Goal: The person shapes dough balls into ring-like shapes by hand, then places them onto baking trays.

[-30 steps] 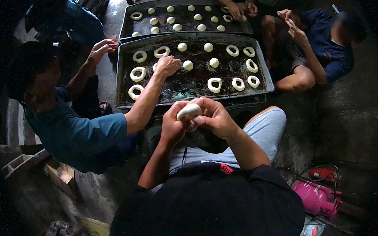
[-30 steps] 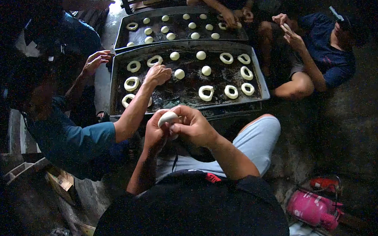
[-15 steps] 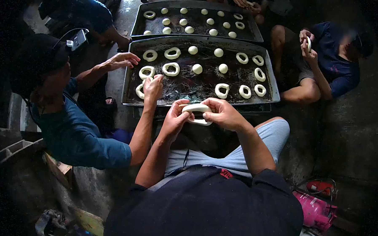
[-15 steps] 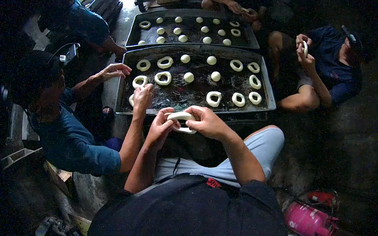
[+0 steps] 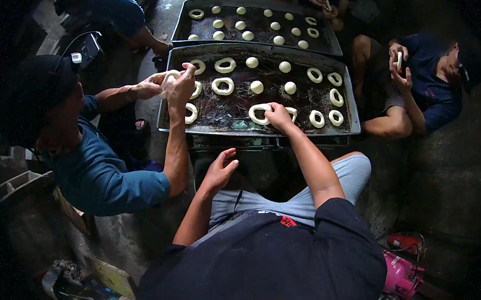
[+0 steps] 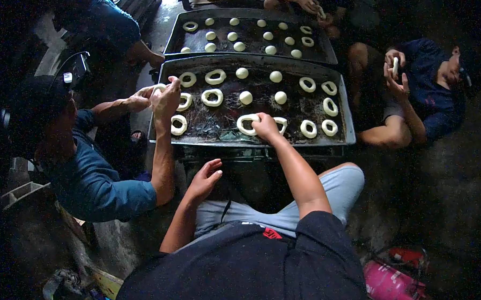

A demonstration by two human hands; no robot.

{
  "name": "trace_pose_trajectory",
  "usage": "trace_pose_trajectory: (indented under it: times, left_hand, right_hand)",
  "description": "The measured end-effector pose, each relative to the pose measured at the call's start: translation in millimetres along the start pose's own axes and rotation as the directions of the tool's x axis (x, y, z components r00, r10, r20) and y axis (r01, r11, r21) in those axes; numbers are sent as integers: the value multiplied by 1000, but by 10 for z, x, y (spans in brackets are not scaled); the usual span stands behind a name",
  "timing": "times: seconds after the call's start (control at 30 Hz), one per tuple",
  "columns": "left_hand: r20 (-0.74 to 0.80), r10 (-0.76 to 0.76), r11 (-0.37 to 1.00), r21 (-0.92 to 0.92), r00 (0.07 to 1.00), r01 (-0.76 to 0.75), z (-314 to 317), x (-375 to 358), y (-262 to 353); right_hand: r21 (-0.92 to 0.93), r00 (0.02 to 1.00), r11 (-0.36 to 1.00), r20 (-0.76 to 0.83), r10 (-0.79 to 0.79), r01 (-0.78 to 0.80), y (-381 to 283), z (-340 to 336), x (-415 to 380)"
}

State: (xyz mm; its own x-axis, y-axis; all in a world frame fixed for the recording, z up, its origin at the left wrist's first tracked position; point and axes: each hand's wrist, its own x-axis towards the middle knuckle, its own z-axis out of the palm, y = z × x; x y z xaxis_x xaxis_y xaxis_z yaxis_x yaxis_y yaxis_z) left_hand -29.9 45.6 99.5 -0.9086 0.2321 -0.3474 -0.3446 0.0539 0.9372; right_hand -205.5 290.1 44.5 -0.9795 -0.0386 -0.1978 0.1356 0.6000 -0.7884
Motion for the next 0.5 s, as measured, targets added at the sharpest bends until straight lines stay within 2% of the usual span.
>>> trace_pose_trajectory:
  times: [0.03, 0.07, 0.1, 0.13, 0.2, 0.23, 0.27, 0.33, 0.4, 0.47, 0.5]
  left_hand:
    - [-6, 3, 1000, -5, 1000, -3, -44, 26, -62]
    - [-40, -3, 1000, -13, 999, 2, -93, 35, -126]
    - [-71, -10, 1000, -20, 997, 9, -139, 31, -191]
    - [-70, -12, 1000, -20, 997, 11, -180, 30, -251]
    - [-81, 23, 997, 73, 996, -17, -226, 44, -202]
    - [-92, 30, 997, 76, 995, -23, -215, 34, -156]
    - [-95, 34, 997, 77, 995, -27, -203, 18, -68]
    - [-99, 28, 996, 81, 995, -20, -178, -10, 93]
    - [-105, 51, 994, 101, 993, -41, -147, -12, 193]
    - [-103, 68, 991, 118, 992, -56, -121, -4, 221]
    - [-129, 80, 995, 66, 988, -72, -106, 2, 220]
  right_hand:
    - [-216, 988, 970, -80, -133, 113, 0, 21, -39]
    - [-426, 954, 883, -126, -272, 196, 17, 50, -66]
    - [-450, 968, 882, -123, -219, 142, 17, 56, -37]
    - [-449, 969, 882, -122, -217, 141, -2, 61, 29]
    - [-289, 940, 940, -233, -251, 179, -71, 50, 263]
    - [-177, 957, 981, -264, -121, 76, -177, 32, 377]
    - [-148, 957, 987, -288, 19, -64, -190, 72, 586]
    - [-259, 975, 958, -210, 71, -126, -247, 125, 831]
    - [-288, 946, 957, -316, -67, -28, -419, 216, 819]
    - [-108, 977, 987, -161, -138, 121, -585, 210, 710]
    - [-50, 985, 986, -61, -164, 161, -698, 189, 548]
